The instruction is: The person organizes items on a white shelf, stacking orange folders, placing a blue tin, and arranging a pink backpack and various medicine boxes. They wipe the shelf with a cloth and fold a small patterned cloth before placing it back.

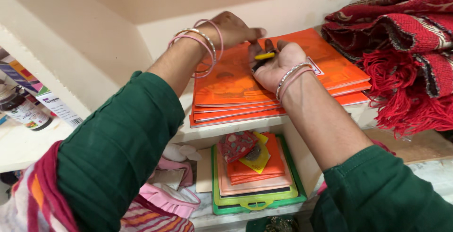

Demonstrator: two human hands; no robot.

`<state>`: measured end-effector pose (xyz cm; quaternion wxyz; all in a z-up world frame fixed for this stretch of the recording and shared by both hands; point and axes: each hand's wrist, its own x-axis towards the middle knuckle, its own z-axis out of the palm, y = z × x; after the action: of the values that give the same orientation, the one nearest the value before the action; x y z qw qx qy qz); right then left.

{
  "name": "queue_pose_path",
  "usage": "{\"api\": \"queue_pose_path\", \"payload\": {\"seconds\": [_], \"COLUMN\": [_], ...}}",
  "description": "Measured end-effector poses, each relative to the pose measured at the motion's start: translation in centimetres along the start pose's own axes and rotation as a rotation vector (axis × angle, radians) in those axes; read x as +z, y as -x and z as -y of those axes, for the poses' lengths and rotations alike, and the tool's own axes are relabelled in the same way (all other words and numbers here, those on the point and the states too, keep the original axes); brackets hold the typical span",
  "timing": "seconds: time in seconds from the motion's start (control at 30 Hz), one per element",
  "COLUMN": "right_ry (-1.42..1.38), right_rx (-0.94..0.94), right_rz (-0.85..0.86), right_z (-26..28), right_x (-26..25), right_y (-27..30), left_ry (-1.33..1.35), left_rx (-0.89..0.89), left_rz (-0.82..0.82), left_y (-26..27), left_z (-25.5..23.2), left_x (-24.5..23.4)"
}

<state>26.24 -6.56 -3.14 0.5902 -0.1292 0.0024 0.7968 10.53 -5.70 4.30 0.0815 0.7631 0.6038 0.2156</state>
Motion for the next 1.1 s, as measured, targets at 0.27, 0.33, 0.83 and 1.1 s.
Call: {"api": "queue_pose_path", "payload": {"seconds": [0.27,0.33,0.83,1.1], "right_ry": [0.294,0.296,0.246,0.176], "right_rx": [0.008,0.006,0.053,0.068], "right_rz": [0.109,0.106,0.115,0.003], "right_z": [0.3,0.2,0.5,0.2], "right_x": [-1.1,-1.3,-1.2,-0.5], "right_y": [-0.1,0.1,0.9,1.2], "left_ry": [-0.799,-0.909,-1.191,-0.425], "left_rx": [-0.406,-0.341,-0.162,-0.066], "left_rz": [-0.018,0.058,-0.038,-0.336], "left_y": [1.2,2.2,3.7,2.3], "left_z": [10.7,13.0,15.1,8.9], "left_x": [-3.7,-4.2,-1.4,-2.4]}}
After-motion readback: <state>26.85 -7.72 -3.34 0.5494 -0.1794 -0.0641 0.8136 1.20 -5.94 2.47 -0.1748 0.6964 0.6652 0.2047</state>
